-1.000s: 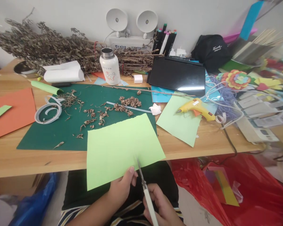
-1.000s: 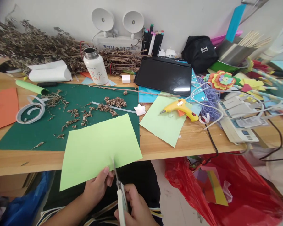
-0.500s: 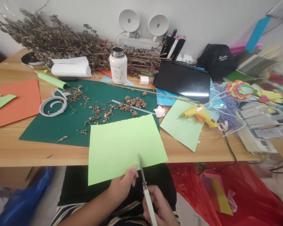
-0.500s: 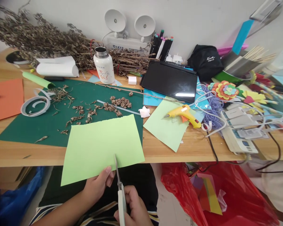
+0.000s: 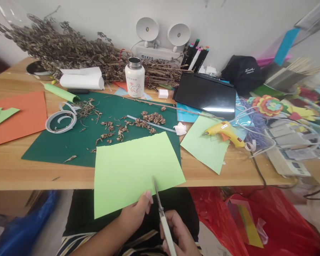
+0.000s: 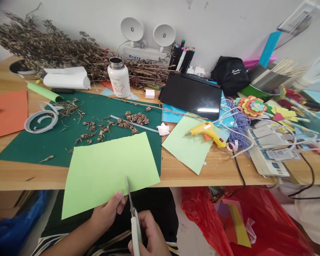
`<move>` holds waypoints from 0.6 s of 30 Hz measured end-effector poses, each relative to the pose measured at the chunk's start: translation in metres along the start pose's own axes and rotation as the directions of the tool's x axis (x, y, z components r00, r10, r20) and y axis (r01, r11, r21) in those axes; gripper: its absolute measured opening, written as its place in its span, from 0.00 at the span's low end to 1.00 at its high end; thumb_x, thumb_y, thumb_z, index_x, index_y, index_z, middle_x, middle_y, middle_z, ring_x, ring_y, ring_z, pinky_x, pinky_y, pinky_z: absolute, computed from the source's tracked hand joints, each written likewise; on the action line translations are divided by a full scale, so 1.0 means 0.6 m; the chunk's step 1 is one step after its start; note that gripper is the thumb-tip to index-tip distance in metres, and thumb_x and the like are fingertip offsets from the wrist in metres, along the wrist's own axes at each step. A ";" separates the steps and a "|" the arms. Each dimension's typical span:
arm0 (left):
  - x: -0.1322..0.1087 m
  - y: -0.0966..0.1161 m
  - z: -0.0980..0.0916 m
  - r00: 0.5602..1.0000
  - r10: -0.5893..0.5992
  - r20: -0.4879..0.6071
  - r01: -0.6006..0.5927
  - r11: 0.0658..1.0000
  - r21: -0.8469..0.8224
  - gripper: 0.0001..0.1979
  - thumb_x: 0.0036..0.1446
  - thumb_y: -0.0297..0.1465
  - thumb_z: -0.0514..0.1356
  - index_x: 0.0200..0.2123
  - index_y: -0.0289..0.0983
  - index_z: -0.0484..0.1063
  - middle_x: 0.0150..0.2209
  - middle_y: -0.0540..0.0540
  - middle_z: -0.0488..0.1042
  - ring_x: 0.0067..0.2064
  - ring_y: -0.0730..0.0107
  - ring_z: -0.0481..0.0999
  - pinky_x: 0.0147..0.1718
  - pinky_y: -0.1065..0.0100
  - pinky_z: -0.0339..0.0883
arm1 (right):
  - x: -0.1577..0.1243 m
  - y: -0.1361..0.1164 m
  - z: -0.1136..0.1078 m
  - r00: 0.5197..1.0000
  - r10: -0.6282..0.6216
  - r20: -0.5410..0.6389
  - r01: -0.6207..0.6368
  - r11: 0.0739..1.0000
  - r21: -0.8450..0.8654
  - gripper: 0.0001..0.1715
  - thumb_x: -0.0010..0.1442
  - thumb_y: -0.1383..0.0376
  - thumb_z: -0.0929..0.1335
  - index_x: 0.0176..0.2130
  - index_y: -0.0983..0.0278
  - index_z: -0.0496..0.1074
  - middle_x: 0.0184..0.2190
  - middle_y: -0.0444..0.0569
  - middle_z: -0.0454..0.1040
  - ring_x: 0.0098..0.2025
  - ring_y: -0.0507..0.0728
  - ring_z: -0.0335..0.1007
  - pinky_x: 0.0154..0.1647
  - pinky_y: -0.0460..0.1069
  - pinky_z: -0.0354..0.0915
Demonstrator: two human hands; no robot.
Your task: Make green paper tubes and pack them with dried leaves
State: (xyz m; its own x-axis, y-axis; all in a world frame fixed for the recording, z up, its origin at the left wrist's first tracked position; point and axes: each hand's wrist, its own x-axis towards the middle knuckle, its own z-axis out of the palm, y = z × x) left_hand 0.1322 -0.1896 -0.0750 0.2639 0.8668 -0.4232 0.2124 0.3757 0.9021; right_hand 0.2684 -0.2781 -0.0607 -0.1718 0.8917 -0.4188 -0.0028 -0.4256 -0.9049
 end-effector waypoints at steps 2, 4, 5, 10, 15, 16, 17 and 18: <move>-0.002 -0.004 -0.002 1.000 -0.023 0.021 0.022 0.998 0.063 0.21 0.51 0.44 0.49 0.15 0.38 0.63 0.12 0.54 0.59 0.18 0.74 0.62 0.25 0.69 0.60 | 0.000 -0.010 0.001 0.999 0.031 0.027 -0.032 0.999 0.032 0.21 0.50 0.51 0.64 0.37 0.61 0.57 0.26 0.41 0.54 0.27 0.49 0.48 0.26 0.45 0.50; -0.006 -0.009 -0.003 0.998 -0.042 0.044 0.036 0.990 0.134 0.20 0.50 0.45 0.49 0.15 0.38 0.64 0.14 0.53 0.62 0.20 0.72 0.63 0.27 0.69 0.61 | 0.001 -0.018 0.002 0.998 0.048 0.036 -0.050 0.997 0.061 0.21 0.52 0.51 0.64 0.40 0.61 0.57 0.27 0.41 0.54 0.25 0.48 0.48 0.25 0.45 0.50; -0.007 -0.013 -0.003 0.998 -0.046 0.051 0.037 0.986 0.162 0.21 0.50 0.45 0.49 0.16 0.38 0.65 0.14 0.52 0.64 0.20 0.72 0.64 0.27 0.69 0.61 | 0.002 -0.020 0.002 0.998 0.045 0.037 -0.047 0.997 0.067 0.22 0.53 0.50 0.63 0.41 0.61 0.57 0.26 0.40 0.54 0.25 0.48 0.47 0.24 0.45 0.49; -0.010 -0.026 -0.001 0.996 -0.049 0.077 0.031 0.974 0.224 0.23 0.51 0.47 0.47 0.18 0.38 0.69 0.17 0.50 0.69 0.22 0.70 0.67 0.30 0.68 0.63 | 0.006 -0.006 0.007 1.000 -0.001 0.010 0.000 0.996 0.093 0.25 0.53 0.45 0.60 0.40 0.62 0.58 0.23 0.39 0.56 0.22 0.47 0.47 0.23 0.44 0.48; -0.010 -0.027 -0.003 0.996 -0.034 0.088 0.013 0.973 0.230 0.24 0.51 0.48 0.46 0.18 0.38 0.70 0.18 0.49 0.70 0.23 0.70 0.68 0.30 0.67 0.65 | 0.003 0.009 0.015 0.999 -0.010 -0.048 0.015 0.994 0.109 0.26 0.52 0.44 0.60 0.39 0.62 0.59 0.23 0.39 0.56 0.22 0.47 0.47 0.23 0.44 0.48; -0.010 -0.024 -0.005 0.996 -0.038 0.083 0.017 0.970 0.243 0.24 0.50 0.48 0.47 0.17 0.38 0.69 0.17 0.49 0.69 0.22 0.69 0.68 0.30 0.67 0.65 | 0.002 0.008 0.016 0.999 0.002 -0.048 0.004 0.993 0.118 0.26 0.53 0.44 0.60 0.39 0.62 0.59 0.23 0.39 0.57 0.22 0.47 0.47 0.23 0.44 0.49; -0.011 -0.021 -0.006 0.996 -0.040 0.079 0.019 0.966 0.258 0.24 0.50 0.49 0.48 0.16 0.38 0.69 0.16 0.49 0.69 0.22 0.69 0.67 0.30 0.67 0.65 | 0.002 0.008 0.016 0.999 0.008 -0.050 -0.001 0.992 0.126 0.26 0.52 0.44 0.61 0.39 0.62 0.59 0.23 0.40 0.57 0.22 0.47 0.48 0.23 0.44 0.49; -0.012 -0.018 -0.007 0.996 -0.039 0.074 0.018 0.962 0.272 0.23 0.49 0.49 0.48 0.16 0.39 0.68 0.15 0.49 0.68 0.22 0.69 0.67 0.30 0.67 0.65 | 0.002 0.007 0.015 0.999 0.008 -0.053 -0.001 0.991 0.132 0.26 0.51 0.45 0.62 0.38 0.62 0.59 0.24 0.40 0.57 0.23 0.47 0.48 0.23 0.44 0.49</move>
State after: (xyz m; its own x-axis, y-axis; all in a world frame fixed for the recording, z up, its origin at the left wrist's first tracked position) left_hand 0.1241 -0.1985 -0.0814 0.3245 0.8245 -0.4635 0.4646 0.2879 0.8374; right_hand 0.2591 -0.2804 -0.0640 -0.1192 0.8951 -0.4297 -0.1329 -0.4433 -0.8865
